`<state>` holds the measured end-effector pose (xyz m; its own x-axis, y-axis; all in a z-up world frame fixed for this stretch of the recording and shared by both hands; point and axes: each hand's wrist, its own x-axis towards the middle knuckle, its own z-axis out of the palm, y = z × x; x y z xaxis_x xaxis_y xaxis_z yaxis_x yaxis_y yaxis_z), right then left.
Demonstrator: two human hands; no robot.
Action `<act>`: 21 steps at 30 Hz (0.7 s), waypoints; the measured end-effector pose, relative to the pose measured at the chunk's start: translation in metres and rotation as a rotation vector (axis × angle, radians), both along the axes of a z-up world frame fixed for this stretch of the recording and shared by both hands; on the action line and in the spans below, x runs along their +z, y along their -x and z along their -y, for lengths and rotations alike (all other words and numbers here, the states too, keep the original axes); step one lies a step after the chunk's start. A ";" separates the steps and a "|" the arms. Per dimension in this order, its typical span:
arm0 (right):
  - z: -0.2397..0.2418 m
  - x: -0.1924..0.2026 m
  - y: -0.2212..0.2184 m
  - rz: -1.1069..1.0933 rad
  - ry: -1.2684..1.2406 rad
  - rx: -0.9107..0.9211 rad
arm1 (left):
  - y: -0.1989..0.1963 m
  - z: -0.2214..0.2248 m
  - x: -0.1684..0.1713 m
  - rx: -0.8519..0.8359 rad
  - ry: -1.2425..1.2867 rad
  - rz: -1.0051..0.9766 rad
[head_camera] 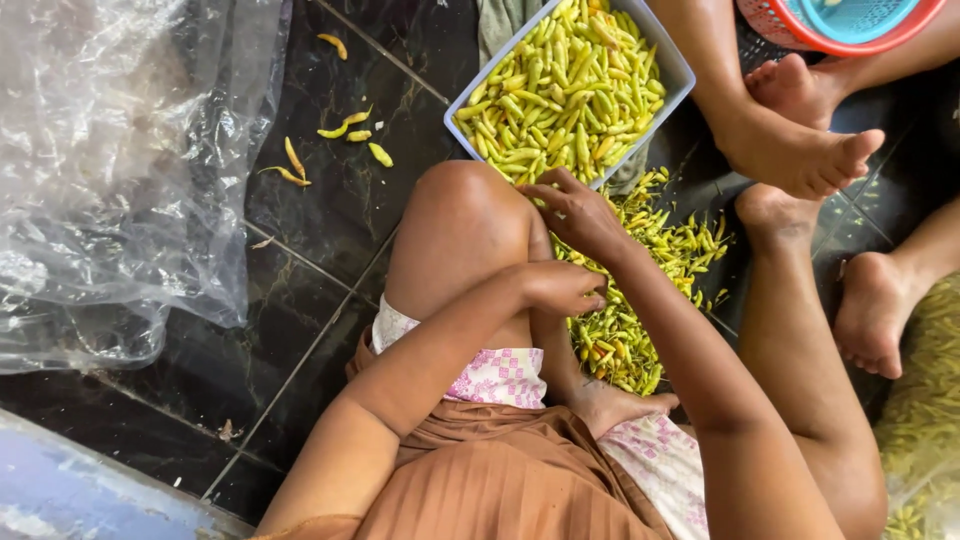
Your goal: Removing stems from green chilies by hand and sorting them into a tray.
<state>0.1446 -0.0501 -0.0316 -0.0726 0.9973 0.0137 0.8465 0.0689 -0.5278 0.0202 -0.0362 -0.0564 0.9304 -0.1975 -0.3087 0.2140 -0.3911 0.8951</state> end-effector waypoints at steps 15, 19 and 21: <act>-0.089 -0.017 -0.050 0.160 -0.368 -0.275 | 0.000 0.005 0.011 0.112 -0.019 -0.003; -0.113 -0.031 -0.079 0.219 -0.404 -0.365 | 0.000 0.005 0.009 0.147 0.018 0.022; -0.119 -0.034 -0.099 0.165 -0.376 -0.353 | 0.000 0.001 0.019 0.135 0.015 -0.006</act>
